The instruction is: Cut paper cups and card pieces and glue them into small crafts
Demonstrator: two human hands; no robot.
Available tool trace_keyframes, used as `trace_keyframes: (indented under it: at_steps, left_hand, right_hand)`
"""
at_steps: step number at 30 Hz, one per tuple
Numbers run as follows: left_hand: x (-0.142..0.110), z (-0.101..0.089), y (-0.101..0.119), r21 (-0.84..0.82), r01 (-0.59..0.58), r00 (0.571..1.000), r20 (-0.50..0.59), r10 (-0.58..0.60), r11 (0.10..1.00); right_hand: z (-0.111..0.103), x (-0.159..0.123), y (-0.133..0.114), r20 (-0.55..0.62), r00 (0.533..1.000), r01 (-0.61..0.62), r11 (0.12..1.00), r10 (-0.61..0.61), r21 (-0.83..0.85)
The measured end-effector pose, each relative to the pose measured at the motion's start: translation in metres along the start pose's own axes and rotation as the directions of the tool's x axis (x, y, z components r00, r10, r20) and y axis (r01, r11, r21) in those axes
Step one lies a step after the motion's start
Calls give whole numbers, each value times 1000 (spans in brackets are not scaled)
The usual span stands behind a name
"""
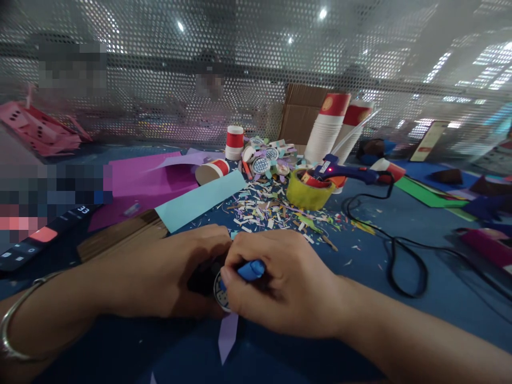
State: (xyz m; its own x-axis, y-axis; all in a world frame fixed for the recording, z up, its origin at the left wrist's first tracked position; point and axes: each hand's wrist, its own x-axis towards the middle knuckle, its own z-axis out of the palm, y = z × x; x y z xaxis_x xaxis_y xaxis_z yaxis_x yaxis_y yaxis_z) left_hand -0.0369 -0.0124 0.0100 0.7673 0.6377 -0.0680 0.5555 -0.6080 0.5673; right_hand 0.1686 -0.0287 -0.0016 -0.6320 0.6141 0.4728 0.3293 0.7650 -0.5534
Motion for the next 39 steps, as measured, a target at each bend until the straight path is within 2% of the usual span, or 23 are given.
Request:
trace_keyframes:
  at_steps: [4,20,32,35,39]
  left_hand:
    - [0,-1,1,0,3,1000,-1,-3,1000]
    - [0,1,0,-19,33,999,6,-33,999]
    - [-1,2,0,-34,38,999,-8,-38,999]
    - [-2,2,-1,-56,41,999,-13,-42,998]
    - [-3,0,1,-34,68,997,-24,-69,997]
  right_hand:
    - [1,0,2,-34,999,6,1000,-6,-15]
    - [1,2,2,-37,998,-52,995,50,-80]
    - [-1,1,0,-66,997,-34,994,27,-106]
    - [-4,0,-1,-115,993,-38,993,25,-112]
    - [-12,-2,0,-282,959,-5,988,-38,-152]
